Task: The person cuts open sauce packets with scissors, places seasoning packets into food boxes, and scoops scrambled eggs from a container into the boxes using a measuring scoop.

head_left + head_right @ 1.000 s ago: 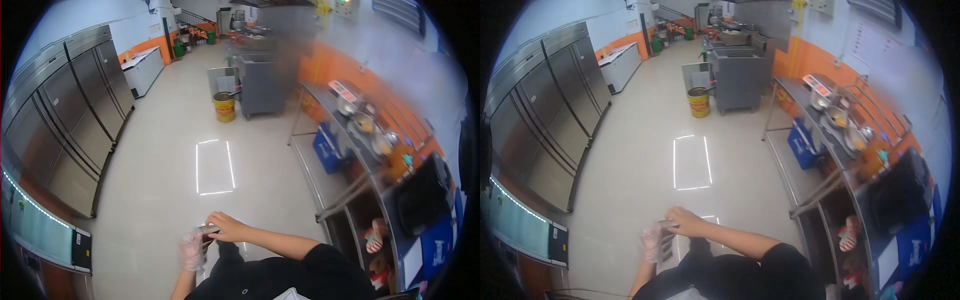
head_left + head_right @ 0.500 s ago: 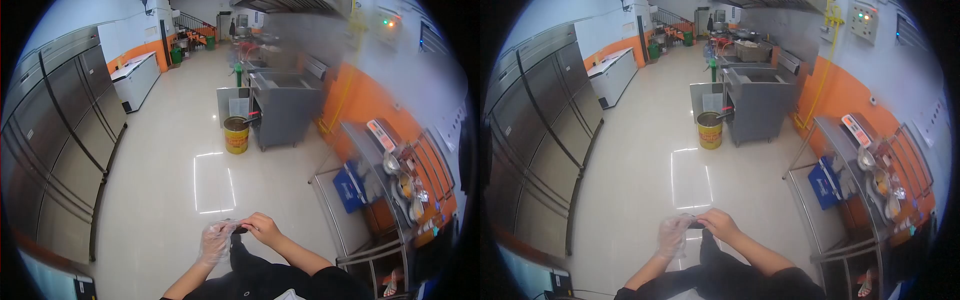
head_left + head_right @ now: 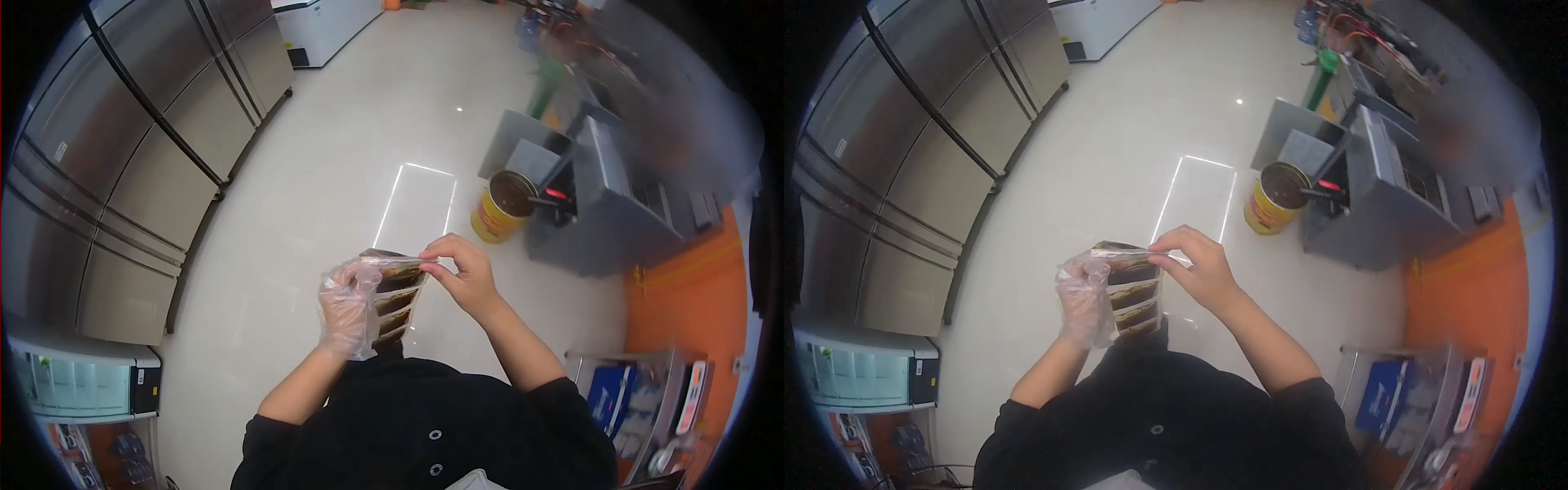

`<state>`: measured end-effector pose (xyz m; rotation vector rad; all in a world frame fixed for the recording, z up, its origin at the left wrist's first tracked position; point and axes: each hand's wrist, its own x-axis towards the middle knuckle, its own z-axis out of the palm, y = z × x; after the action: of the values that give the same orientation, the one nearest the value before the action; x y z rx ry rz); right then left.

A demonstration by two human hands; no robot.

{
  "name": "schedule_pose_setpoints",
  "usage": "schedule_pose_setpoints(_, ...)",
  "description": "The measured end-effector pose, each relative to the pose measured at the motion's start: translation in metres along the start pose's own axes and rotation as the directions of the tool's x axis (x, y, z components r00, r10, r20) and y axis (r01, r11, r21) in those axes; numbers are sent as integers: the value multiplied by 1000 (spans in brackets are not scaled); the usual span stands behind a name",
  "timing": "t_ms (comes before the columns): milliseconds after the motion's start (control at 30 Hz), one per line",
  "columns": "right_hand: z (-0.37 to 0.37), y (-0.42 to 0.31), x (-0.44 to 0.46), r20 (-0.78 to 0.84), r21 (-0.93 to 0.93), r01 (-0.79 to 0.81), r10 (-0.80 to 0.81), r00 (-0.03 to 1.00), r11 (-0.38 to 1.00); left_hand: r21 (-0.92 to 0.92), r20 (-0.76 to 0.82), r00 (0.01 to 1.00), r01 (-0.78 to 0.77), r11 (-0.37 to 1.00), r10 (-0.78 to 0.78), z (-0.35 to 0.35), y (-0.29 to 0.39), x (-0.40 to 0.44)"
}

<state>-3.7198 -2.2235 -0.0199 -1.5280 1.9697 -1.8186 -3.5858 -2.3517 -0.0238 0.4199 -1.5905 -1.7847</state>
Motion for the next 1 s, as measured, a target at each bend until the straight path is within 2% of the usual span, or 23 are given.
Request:
schedule_pose_setpoints(100,-5,72,90,38,-108,84,-81,996,991,13,1,993,121,993,-121,2,-37,108)
schedule_pose_setpoints(167,-20,123,143,36,-176,115,-111,993,978,-8,27,993,119,993,-119,21,-57,184)
schedule_pose_setpoints(333,-71,221,279,-113,-282,-52,20,993,958,-82,135,982,143,986,-131,91,-84,379)
schedule_pose_setpoints(367,-83,241,297,-139,-309,-89,48,989,947,-31,233,963,147,989,-136,101,-91,415)
schedule_pose_setpoints(467,-132,313,353,-196,-438,-173,94,976,882,113,312,943,82,990,-114,155,-143,516)
schedule_pose_setpoints(500,-145,333,373,-214,-474,-167,71,974,865,125,352,919,142,982,-178,169,-160,549)
schedule_pose_setpoints(600,-182,403,447,-341,-441,-163,4,940,883,-5,422,905,68,998,-60,223,-211,645)
schedule_pose_setpoints(633,-199,432,467,-314,-463,-109,-48,948,879,261,438,894,-31,965,-90,234,-218,679)
schedule_pose_setpoints(733,-247,524,539,-387,-343,-149,4,922,927,387,437,887,-335,859,149,270,-246,777)
schedule_pose_setpoints(767,-261,552,571,-397,-331,-119,-23,918,936,546,547,763,-637,544,344,273,-263,815)
schedule_pose_setpoints(800,-273,574,607,-408,-322,-96,-46,912,942,533,564,724,-687,495,397,281,-271,852)
schedule_pose_setpoints(833,-286,586,643,-343,-232,-98,12,939,968,520,578,681,-732,441,449,290,-279,888)
schedule_pose_setpoints(867,-295,596,674,-269,-136,-100,60,961,986,405,496,792,-574,712,356,303,-274,915)
schedule_pose_setpoints(933,-315,638,740,-122,-216,18,-45,991,976,486,401,811,-583,651,427,332,-288,982)
schedule_pose_setpoints(1000,-326,690,790,-40,-394,104,-130,991,913,360,306,845,-529,769,438,357,-315,1044)
